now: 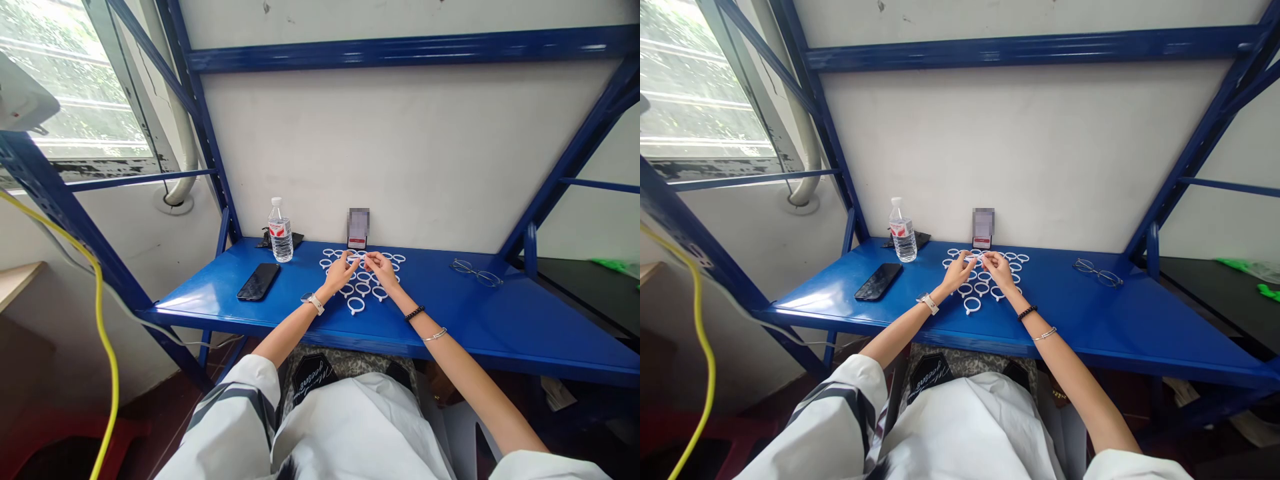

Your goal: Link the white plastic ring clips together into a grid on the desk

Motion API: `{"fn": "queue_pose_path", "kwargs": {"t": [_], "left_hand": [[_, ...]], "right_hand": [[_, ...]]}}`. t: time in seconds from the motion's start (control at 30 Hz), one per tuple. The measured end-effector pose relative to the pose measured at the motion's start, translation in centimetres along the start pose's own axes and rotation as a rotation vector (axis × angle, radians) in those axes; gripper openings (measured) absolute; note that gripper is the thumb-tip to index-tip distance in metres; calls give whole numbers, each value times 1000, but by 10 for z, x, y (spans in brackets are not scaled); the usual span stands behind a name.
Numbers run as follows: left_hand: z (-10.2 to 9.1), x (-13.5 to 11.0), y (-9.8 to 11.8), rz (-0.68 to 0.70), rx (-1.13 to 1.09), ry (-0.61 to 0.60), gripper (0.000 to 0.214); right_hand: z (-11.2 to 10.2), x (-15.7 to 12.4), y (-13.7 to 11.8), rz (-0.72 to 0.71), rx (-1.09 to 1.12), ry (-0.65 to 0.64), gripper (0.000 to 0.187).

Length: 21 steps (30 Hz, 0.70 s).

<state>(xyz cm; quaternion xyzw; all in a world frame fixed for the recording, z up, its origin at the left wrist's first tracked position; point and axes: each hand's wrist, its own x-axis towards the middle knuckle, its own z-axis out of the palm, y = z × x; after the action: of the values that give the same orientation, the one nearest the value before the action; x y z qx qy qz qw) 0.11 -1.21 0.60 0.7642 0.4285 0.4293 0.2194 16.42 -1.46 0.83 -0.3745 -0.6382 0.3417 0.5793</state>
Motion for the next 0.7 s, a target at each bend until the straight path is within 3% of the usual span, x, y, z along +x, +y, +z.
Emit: {"fn": "queue_pose_path", "kwargs": {"t": [0.7], "left_hand": [[-1, -1, 1, 27, -45, 20, 57]], "right_hand": [[-1, 1, 9, 19, -20, -39, 37]]}}
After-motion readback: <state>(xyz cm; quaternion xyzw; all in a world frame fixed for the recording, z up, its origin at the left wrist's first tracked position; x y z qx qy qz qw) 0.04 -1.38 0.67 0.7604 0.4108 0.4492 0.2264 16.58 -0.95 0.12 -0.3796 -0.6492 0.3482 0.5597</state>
